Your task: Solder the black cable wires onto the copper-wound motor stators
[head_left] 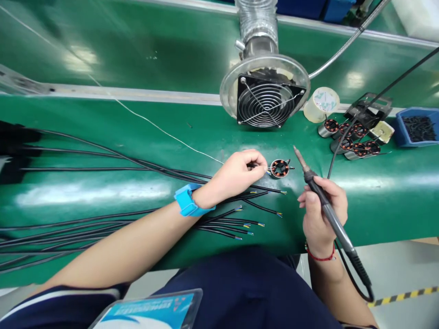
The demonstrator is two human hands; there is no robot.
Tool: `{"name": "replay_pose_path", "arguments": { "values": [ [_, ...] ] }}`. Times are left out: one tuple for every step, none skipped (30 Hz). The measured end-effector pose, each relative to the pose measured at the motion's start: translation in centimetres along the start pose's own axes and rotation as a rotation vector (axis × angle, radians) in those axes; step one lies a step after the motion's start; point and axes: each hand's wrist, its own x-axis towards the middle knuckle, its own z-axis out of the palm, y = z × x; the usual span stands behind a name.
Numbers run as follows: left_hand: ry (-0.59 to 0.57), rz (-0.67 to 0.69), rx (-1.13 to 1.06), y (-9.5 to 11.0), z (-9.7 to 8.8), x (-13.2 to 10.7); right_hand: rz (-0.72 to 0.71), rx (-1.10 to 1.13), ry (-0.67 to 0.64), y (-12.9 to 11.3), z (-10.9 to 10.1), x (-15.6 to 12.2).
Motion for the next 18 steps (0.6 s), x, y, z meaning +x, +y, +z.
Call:
{"name": "replay_pose_path", "arguments": {
  "values": [
    [0.008,0.015,0.012,0.12,0.18,-0.1,-0.039,0.008,0.03,0.17,0.18,-0.14],
    [0.012,0.025,0.024,0.23,0.34,-0.19,-0.081,0.011,0.059,0.3,0.37,-0.23],
    [0.016,0.03,0.033,0.32,0.47,-0.25,-0.117,0.01,0.076,0.38,0.54,-0.28],
    [0.023,0.033,0.04,0.37,0.58,-0.29,-0.14,0.011,0.067,0.42,0.68,-0.29],
    [0.032,0.035,0.043,0.39,0.65,-0.31,-0.156,0.014,0.055,0.43,0.78,-0.29],
    [0.04,0.036,0.044,0.39,0.69,-0.3,-0.169,0.017,0.045,0.42,0.83,-0.27],
    [0.049,0.035,0.041,0.37,0.7,-0.28,-0.183,0.02,0.037,0.4,0.86,-0.25],
    [0.054,0.032,0.036,0.34,0.69,-0.25,-0.196,0.023,0.028,0.38,0.86,-0.23],
    [0.058,0.029,0.03,0.32,0.67,-0.23,-0.205,0.023,0.022,0.36,0.85,-0.22],
    [0.059,0.026,0.026,0.3,0.65,-0.22,-0.212,0.02,0.024,0.35,0.83,-0.22],
    [0.059,0.024,0.023,0.29,0.63,-0.21,-0.215,0.015,0.025,0.34,0.81,-0.23],
    [0.058,0.025,0.02,0.3,0.61,-0.22,-0.214,0.01,0.025,0.33,0.78,-0.25],
    [0.059,0.026,0.019,0.32,0.6,-0.23,-0.213,0.006,0.024,0.32,0.76,-0.28],
    [0.059,0.024,0.018,0.34,0.6,-0.24,-0.211,0.002,0.02,0.31,0.74,-0.32],
    [0.058,0.019,0.019,0.37,0.61,-0.25,-0.207,-0.003,0.014,0.3,0.72,-0.36],
    [0.058,0.011,0.02,0.41,0.62,-0.26,-0.2,-0.008,0.005,0.29,0.7,-0.41],
    [0.057,0.002,0.023,0.45,0.64,-0.26,-0.194,-0.015,-0.003,0.28,0.69,-0.46],
    [0.056,-0.008,0.027,0.49,0.65,-0.26,-0.19,-0.022,-0.01,0.27,0.68,-0.5]
  ]
}}
